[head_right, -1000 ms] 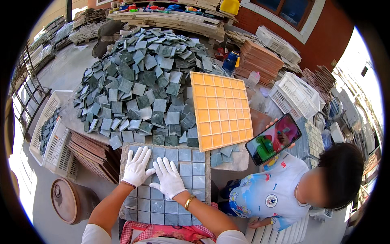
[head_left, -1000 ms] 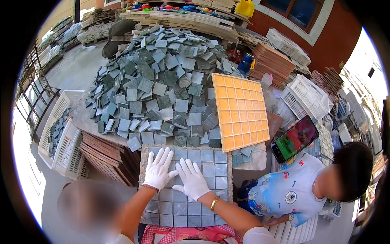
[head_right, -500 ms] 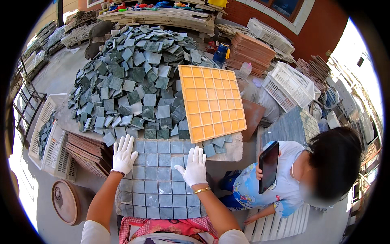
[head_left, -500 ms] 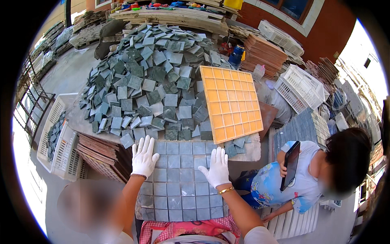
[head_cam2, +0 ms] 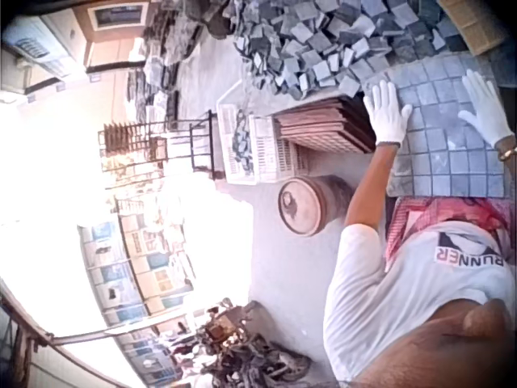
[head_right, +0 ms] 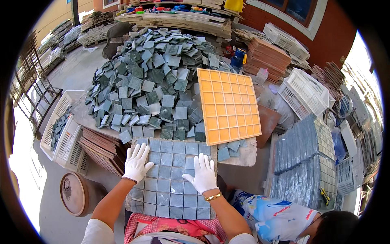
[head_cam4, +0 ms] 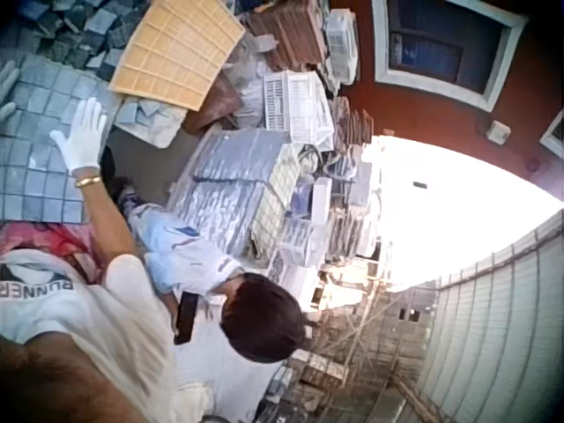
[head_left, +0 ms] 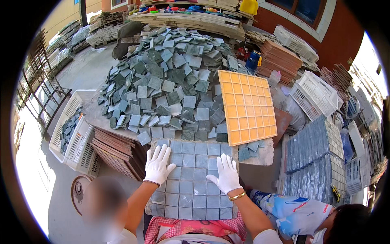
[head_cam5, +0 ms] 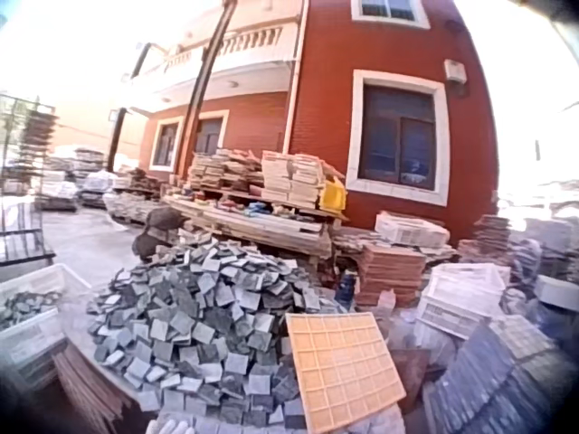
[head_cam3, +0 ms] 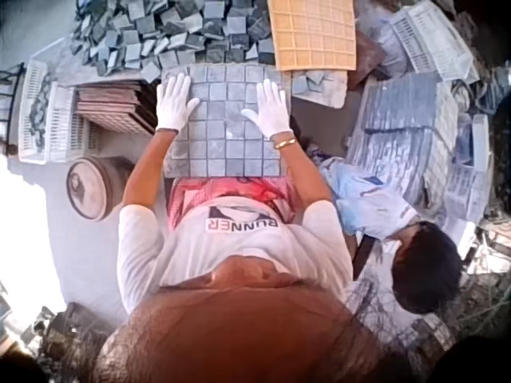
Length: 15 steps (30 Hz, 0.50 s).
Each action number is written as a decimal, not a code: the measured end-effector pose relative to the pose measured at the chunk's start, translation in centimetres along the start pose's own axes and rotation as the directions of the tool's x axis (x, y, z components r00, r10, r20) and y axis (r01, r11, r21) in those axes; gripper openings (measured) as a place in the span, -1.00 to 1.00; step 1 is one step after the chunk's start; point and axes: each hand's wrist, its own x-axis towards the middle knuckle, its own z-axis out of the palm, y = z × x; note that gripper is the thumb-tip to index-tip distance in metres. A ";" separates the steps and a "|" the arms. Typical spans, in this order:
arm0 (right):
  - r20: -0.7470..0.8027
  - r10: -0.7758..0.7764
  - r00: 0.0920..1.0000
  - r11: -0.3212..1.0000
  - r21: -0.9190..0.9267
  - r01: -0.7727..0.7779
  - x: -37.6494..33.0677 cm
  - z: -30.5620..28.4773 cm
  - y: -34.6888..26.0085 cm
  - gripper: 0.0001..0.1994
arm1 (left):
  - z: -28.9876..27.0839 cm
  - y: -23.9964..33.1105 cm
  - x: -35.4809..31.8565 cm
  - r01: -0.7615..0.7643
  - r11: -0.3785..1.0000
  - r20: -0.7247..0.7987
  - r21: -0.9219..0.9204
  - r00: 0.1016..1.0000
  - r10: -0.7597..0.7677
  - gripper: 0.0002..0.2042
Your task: The person uses a utility knife to cut the mesh backing of a tile sheet, then flips it over and places it on a table. They then pick up another tile sheet and press the tiles into place.
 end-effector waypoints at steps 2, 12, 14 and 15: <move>-0.025 -0.026 0.999 1.000 -0.006 0.026 -0.3 0.0 -0.9 -0.12 | -0.3 0.5 -0.2 -0.019 1.000 -0.012 -0.001 1.000 0.019 -0.28; -0.042 -0.092 0.995 0.995 0.034 0.093 1.7 2.9 -4.6 -0.11 | -1.3 -1.9 3.4 -0.260 0.941 -0.010 -0.216 0.964 0.264 -0.35; -0.027 -0.091 0.995 0.995 0.028 0.092 2.0 3.0 -5.4 -0.09 | -1.2 -3.4 2.4 -0.344 0.919 -0.012 -0.191 0.937 0.349 -0.33; -0.030 -0.108 0.994 0.993 0.039 0.109 2.4 3.0 -5.9 -0.08 | -1.0 -4.1 1.6 -0.383 0.906 -0.009 -0.179 0.922 0.388 -0.32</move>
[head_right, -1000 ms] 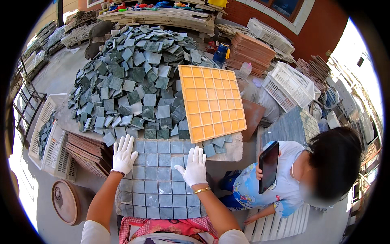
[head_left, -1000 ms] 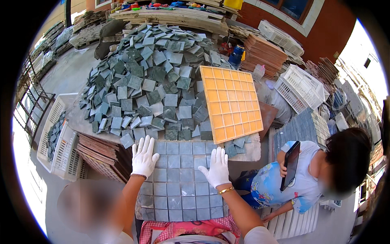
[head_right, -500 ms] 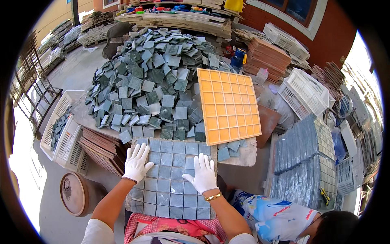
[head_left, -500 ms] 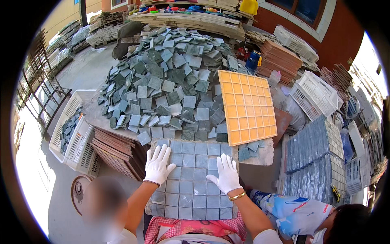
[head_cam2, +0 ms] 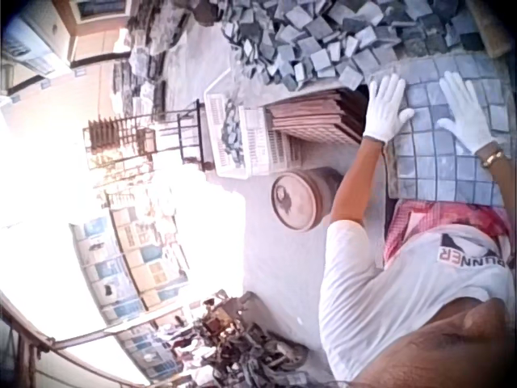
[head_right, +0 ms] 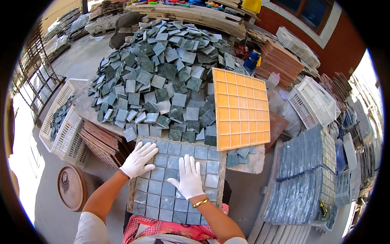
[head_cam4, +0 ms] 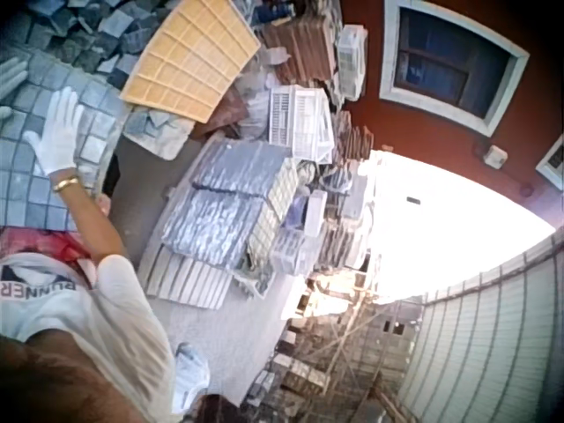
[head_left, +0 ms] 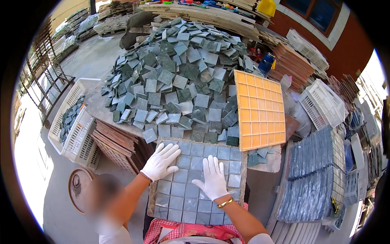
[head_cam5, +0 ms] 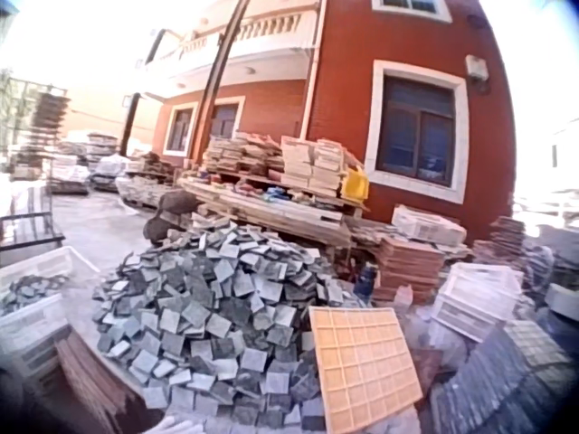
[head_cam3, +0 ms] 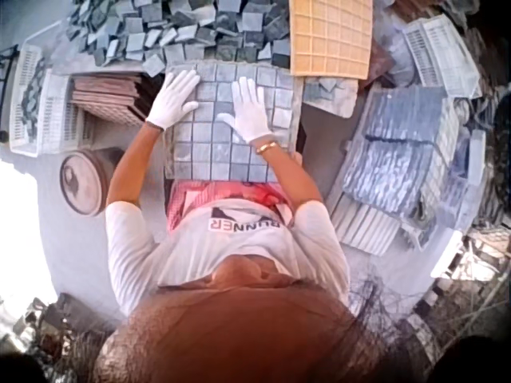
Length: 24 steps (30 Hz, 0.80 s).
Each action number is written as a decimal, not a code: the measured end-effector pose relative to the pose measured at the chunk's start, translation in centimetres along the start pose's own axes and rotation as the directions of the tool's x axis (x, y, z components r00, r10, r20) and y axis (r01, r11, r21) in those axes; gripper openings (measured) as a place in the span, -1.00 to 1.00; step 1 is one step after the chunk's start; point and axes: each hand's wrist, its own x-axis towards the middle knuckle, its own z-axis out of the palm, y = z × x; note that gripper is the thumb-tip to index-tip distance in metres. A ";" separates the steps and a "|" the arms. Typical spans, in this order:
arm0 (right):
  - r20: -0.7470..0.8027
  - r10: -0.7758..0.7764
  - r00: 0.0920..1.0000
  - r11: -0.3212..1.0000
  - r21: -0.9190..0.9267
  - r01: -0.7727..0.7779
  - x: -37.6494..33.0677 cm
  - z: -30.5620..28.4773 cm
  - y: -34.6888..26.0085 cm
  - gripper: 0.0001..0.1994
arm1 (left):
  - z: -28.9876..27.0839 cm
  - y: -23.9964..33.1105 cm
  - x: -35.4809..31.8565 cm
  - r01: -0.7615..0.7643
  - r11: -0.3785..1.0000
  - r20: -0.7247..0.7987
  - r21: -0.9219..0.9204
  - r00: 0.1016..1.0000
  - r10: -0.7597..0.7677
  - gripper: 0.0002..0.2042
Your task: The person uses a utility knife to cut the mesh backing of a tile sheet, then flips it over and places it on a table. They then pick up another tile sheet and press the tiles into place.
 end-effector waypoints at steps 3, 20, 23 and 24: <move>-0.019 -0.026 0.999 0.999 0.024 0.026 2.8 0.2 -0.8 -0.06 | 1.0 0.4 -1.3 0.231 0.973 -0.056 -0.003 0.971 -0.231 -0.23; 0.091 -0.057 0.994 0.998 0.036 0.054 1.6 -0.4 -0.2 -0.05 | 0.1 3.3 -3.3 0.238 0.971 0.102 -0.002 0.966 -0.237 -0.15; 0.098 -0.084 0.992 0.996 0.046 0.080 1.4 0.9 -2.8 0.01 | 0.0 3.1 -2.6 0.245 0.969 0.101 0.006 0.964 -0.245 -0.12; 0.086 -0.087 0.992 0.995 0.045 0.084 1.5 1.2 -3.1 0.00 | -0.1 3.2 -2.3 0.234 0.972 0.101 0.009 0.967 -0.233 -0.12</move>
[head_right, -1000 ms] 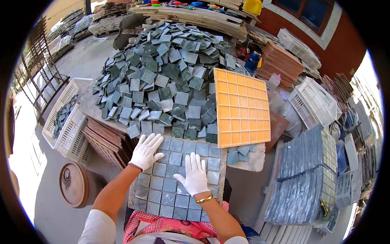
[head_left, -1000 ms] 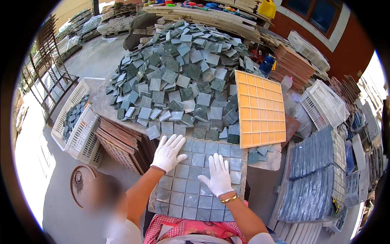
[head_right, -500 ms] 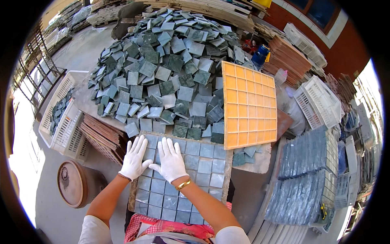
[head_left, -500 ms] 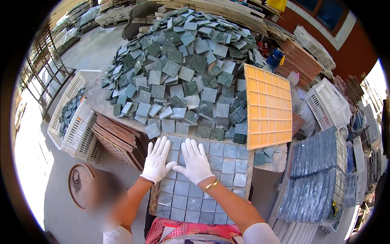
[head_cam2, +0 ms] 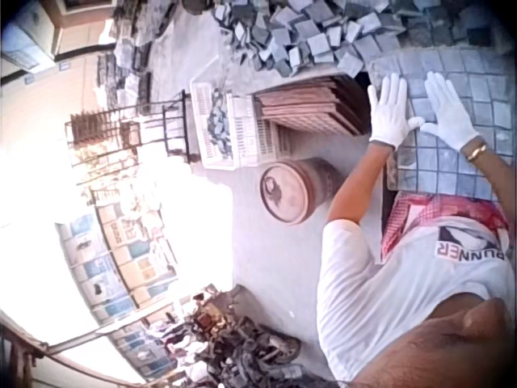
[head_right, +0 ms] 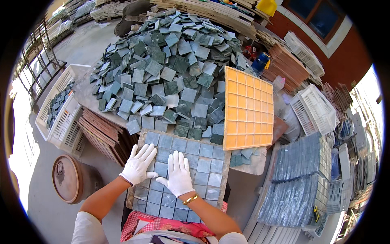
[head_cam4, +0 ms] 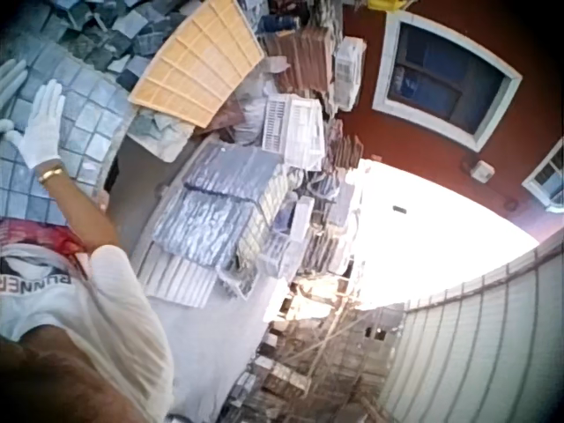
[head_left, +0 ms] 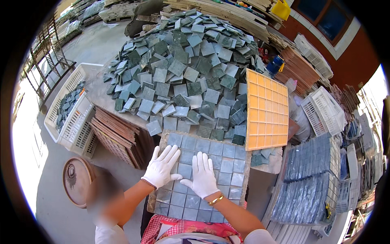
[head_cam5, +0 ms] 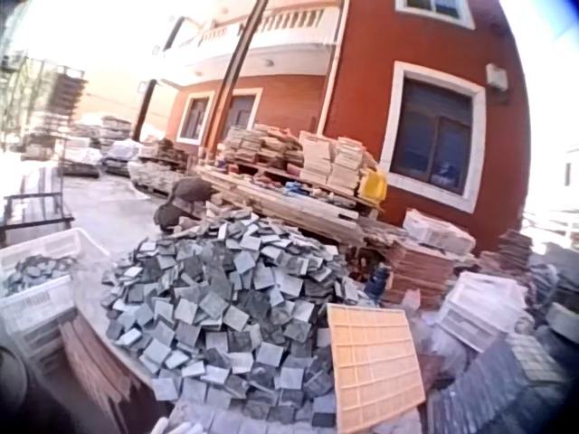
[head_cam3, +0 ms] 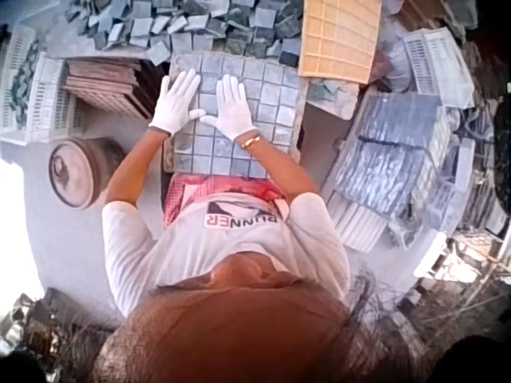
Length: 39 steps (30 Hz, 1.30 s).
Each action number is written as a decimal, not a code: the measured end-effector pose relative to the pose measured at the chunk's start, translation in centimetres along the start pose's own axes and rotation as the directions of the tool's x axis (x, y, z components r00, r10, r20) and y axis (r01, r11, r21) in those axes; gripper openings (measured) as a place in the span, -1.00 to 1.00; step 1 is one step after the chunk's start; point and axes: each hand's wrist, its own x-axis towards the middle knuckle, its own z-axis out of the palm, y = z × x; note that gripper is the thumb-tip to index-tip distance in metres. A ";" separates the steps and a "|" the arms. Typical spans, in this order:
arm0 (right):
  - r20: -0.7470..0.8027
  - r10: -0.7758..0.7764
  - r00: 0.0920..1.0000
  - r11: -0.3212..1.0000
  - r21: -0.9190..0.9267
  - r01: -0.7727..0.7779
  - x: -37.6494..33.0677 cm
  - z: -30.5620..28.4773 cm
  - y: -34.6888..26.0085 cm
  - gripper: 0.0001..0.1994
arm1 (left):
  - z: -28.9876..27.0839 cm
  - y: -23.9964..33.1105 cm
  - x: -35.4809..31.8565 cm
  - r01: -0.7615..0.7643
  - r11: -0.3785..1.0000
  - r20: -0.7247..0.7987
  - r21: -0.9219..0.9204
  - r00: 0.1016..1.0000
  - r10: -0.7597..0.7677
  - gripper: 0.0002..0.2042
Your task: The person uses a utility knife to cut the mesh backing of a tile sheet, then flips it over and places it on a table. They then pick up another tile sheet and press the tiles into place.
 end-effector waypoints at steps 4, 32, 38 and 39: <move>-0.028 -0.038 0.999 0.994 0.098 0.041 0.1 -0.5 0.8 -0.08 | 0.2 0.8 -0.1 -0.014 1.000 -0.045 0.024 0.999 0.015 -0.16; 0.010 0.110 0.994 0.994 -0.023 -0.110 -8.7 -3.5 4.3 -0.07 | 2.1 6.2 0.4 -0.076 0.997 0.005 -0.006 0.997 0.076 -0.42; -0.100 0.014 0.995 0.999 -0.034 -0.017 -6.4 -2.9 7.4 -0.08 | 2.3 6.4 1.0 -0.045 0.999 -0.061 -0.023 0.997 0.043 -0.42; -0.093 0.057 0.994 0.998 0.027 -0.055 -6.8 -3.2 7.8 -0.09 | 2.2 6.6 0.8 -0.024 0.998 -0.064 -0.064 0.998 0.020 -0.42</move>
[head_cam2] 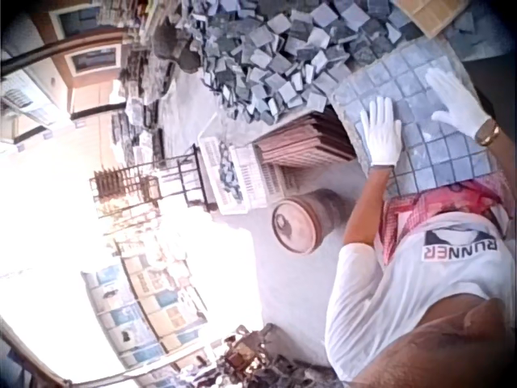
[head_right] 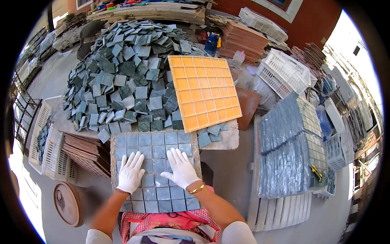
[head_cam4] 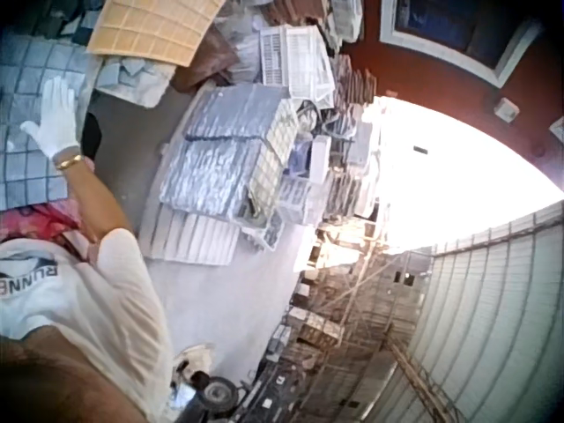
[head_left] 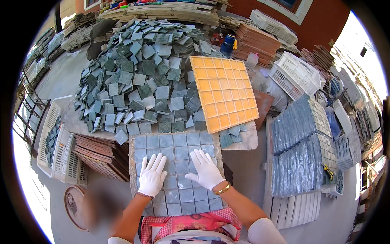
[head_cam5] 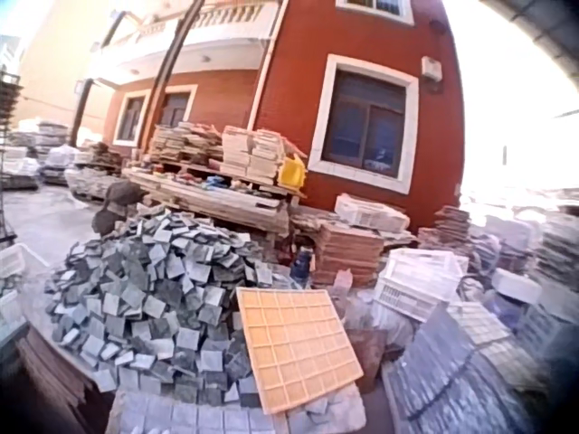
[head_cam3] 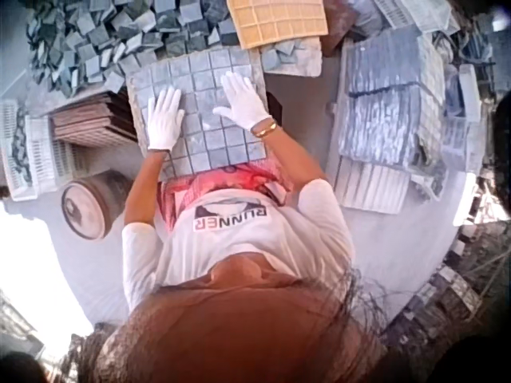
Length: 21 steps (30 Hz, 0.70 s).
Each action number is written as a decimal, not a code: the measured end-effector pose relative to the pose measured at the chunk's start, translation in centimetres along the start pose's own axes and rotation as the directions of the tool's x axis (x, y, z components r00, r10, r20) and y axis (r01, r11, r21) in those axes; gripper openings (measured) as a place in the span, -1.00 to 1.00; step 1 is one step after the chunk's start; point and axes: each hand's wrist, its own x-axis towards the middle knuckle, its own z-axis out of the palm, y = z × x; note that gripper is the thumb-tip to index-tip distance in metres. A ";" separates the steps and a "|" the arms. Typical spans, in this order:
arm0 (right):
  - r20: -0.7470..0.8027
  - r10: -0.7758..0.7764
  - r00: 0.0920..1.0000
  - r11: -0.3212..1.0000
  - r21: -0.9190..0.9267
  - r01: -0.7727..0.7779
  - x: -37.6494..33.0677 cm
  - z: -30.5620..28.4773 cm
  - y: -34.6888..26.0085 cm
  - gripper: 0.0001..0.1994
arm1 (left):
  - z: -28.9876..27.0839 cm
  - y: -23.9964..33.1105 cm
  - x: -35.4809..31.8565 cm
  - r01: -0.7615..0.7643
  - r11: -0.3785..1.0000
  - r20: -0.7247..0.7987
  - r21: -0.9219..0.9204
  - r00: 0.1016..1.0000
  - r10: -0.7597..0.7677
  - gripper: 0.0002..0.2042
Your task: The person uses a utility knife to cut the mesh backing of a tile sheet, then flips it over and places it on a table. They then pick up another tile sheet and press the tiles into place.
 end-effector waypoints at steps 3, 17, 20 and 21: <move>0.038 0.041 0.998 0.998 -0.047 -0.039 -2.1 -1.8 -1.4 -0.09 | 0.4 -0.5 -1.3 0.046 0.996 -0.045 0.076 0.998 -0.043 -0.44; 0.052 -0.037 0.998 0.998 -0.045 0.039 -0.8 0.1 -4.3 -0.04 | -1.0 0.0 -3.3 0.010 0.991 0.084 0.131 0.996 -0.021 -0.24; 0.079 -0.023 0.997 0.993 -0.116 0.032 1.7 1.3 -3.7 -0.07 | -0.9 0.0 -3.6 -0.005 0.995 0.099 0.103 0.995 -0.006 -0.26; 0.081 -0.029 0.996 0.993 -0.108 0.038 2.2 1.5 -3.8 -0.08 | -0.9 -0.2 -3.6 -0.005 0.996 0.106 0.088 0.994 -0.005 -0.26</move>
